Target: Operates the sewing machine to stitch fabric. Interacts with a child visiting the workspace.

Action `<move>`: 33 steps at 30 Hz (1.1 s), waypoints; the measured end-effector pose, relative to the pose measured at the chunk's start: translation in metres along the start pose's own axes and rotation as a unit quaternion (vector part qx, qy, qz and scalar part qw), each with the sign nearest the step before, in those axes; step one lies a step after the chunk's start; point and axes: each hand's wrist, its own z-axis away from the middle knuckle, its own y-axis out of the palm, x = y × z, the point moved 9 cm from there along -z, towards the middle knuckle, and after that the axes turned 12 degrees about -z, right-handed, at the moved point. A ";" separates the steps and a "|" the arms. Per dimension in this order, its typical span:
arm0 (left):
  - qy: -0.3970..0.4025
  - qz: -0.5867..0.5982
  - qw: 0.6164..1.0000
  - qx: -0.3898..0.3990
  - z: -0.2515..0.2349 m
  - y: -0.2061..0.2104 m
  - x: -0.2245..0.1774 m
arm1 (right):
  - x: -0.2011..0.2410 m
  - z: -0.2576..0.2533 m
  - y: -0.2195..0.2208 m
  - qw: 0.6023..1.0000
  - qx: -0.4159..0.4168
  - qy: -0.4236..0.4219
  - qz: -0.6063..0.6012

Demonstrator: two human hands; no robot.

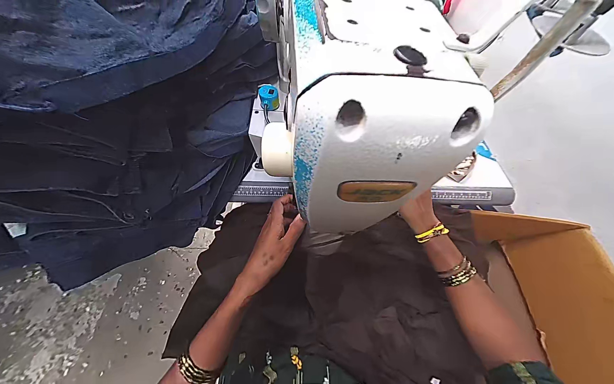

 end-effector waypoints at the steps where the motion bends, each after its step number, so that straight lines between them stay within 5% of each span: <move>1: -0.001 0.003 1.000 -0.002 -0.001 0.001 0.001 | 0.002 0.003 -0.008 0.999 -0.015 0.014 -0.048; 5: -0.010 -0.014 1.000 -0.011 -0.007 0.001 0.004 | 0.006 0.006 -0.037 0.976 -0.070 0.102 -0.181; 7: 0.007 -0.067 0.997 -0.031 -0.002 -0.006 -0.003 | 0.036 0.003 -0.052 0.974 -0.087 0.076 -0.197; 11: 0.210 -0.108 0.972 0.021 0.040 -0.009 -0.046 | 0.138 0.022 -0.062 0.966 -0.103 -0.191 -0.142; 14: 0.220 -0.143 0.964 0.046 0.051 -0.004 -0.045 | 0.178 0.026 -0.048 0.946 -0.074 -0.292 -0.124; 18: 0.222 -0.124 0.967 0.018 0.052 -0.010 -0.046 | 0.164 0.020 -0.045 0.947 -0.047 -0.186 -0.256; 21: 0.202 -0.031 0.979 -0.020 0.045 -0.036 -0.038 | 0.161 0.037 -0.030 0.881 0.088 -0.064 -0.460; 26: 0.027 -0.174 0.979 -0.098 0.020 -0.094 0.037 | 0.117 0.030 -0.004 0.905 0.094 0.109 -0.400; 33: 0.015 -0.183 0.976 -0.119 0.018 -0.096 0.046 | 0.091 0.025 -0.006 0.876 0.099 0.179 -0.437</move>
